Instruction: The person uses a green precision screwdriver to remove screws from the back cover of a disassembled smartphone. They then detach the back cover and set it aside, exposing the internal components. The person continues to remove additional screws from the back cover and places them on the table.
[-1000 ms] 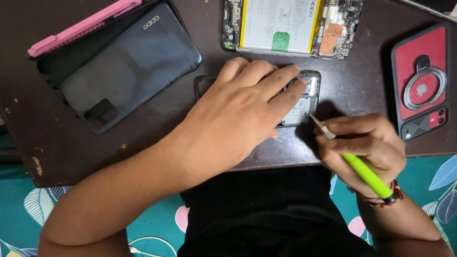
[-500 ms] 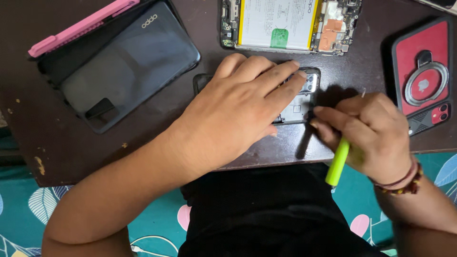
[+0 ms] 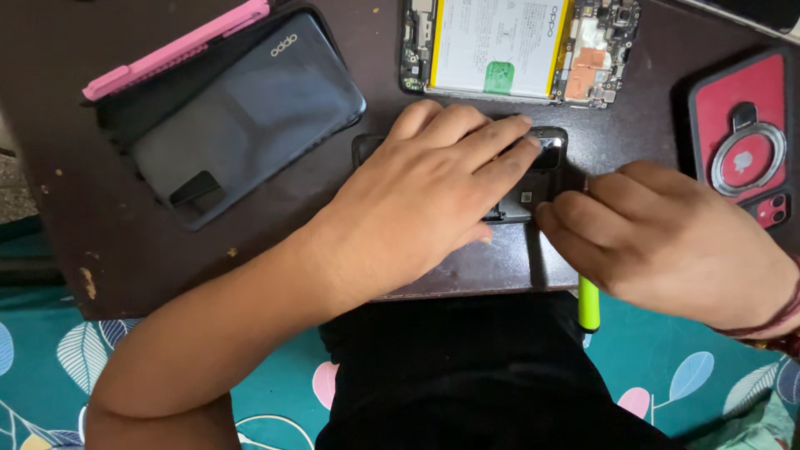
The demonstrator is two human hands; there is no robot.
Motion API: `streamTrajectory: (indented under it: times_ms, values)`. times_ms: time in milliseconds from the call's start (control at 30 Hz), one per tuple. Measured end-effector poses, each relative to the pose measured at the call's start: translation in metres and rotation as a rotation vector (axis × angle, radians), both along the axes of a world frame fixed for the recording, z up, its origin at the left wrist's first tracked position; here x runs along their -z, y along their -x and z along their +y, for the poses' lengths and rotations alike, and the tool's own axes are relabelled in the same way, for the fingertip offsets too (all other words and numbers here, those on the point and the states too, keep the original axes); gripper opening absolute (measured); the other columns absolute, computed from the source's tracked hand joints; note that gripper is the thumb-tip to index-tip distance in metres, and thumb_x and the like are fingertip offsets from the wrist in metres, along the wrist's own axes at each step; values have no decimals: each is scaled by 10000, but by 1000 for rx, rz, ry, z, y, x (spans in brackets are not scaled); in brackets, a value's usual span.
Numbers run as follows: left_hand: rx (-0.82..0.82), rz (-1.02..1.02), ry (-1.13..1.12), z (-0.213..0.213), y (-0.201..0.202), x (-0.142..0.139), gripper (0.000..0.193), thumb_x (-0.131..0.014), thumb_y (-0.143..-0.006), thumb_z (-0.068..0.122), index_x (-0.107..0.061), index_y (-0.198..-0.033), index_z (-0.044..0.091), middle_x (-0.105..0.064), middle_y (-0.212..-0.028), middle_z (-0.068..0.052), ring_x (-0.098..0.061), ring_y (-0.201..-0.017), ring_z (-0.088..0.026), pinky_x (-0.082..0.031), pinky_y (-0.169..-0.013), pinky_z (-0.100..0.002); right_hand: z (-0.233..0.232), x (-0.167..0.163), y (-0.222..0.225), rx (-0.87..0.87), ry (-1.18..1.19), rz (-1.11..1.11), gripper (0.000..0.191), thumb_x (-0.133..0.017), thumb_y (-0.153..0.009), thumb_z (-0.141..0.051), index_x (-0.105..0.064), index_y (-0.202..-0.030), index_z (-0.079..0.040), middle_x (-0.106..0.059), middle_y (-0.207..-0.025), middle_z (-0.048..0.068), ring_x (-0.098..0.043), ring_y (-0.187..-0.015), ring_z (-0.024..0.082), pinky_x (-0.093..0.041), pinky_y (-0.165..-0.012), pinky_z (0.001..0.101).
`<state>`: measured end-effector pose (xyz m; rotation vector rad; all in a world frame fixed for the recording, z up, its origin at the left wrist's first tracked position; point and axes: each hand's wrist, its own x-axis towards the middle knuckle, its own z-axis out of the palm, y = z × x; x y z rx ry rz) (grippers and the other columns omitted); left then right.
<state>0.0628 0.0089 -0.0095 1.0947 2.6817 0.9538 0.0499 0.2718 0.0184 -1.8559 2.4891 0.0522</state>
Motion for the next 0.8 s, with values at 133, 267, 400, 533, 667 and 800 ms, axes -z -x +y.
streamTrajectory:
  times_ms: [133,267,400,533,667,800]
  values:
    - [2,-14,8,-1,0,0,753,-843,-719,295,-595,-1373,15,-574,-1449,-83,-516,-1271,-262,-365,-1106,-440,-3,2,2,-54,-45,19,174,-703,-714,-90,-710,-888,-85,-563,-874,6,-597,-761,183,-509,-659,320]
    - [0,2,25,-1,0,-1,762,-840,-729,310,-587,-1382,10,-574,-1444,-90,-512,-1274,-264,-363,-1093,-439,-4,4,4,-63,-20,47,84,-702,-746,-65,-650,-799,-104,-494,-812,11,-557,-700,182,-482,-610,314]
    - [-1,1,25,-1,1,-1,759,-840,-737,309,-583,-1385,10,-575,-1441,-92,-511,-1277,-266,-364,-1091,-441,-5,7,7,-84,-37,49,89,-706,-742,-61,-640,-785,-103,-464,-774,11,-537,-663,175,-476,-586,313]
    - [1,-5,12,-1,1,-2,752,-840,-742,286,-578,-1390,10,-575,-1446,-98,-513,-1282,-267,-368,-1083,-441,-5,10,12,-96,-23,3,167,-697,-720,-83,-702,-886,-76,-536,-835,28,-574,-699,193,-507,-625,323]
    - [-3,-33,-2,-1,0,-3,770,-844,-730,268,-570,-1403,12,-582,-1439,-96,-520,-1263,-265,-372,-1070,-442,-4,13,21,-121,-4,-69,327,-666,-702,-111,-714,-1010,-12,-599,-940,71,-644,-823,243,-542,-739,358]
    - [-10,-63,-22,1,0,-3,778,-849,-733,253,-561,-1415,14,-585,-1432,-93,-524,-1253,-264,-372,-1070,-444,-6,17,26,-80,72,-133,382,-662,-716,-132,-703,-1075,-6,-621,-998,92,-652,-860,272,-540,-774,376]
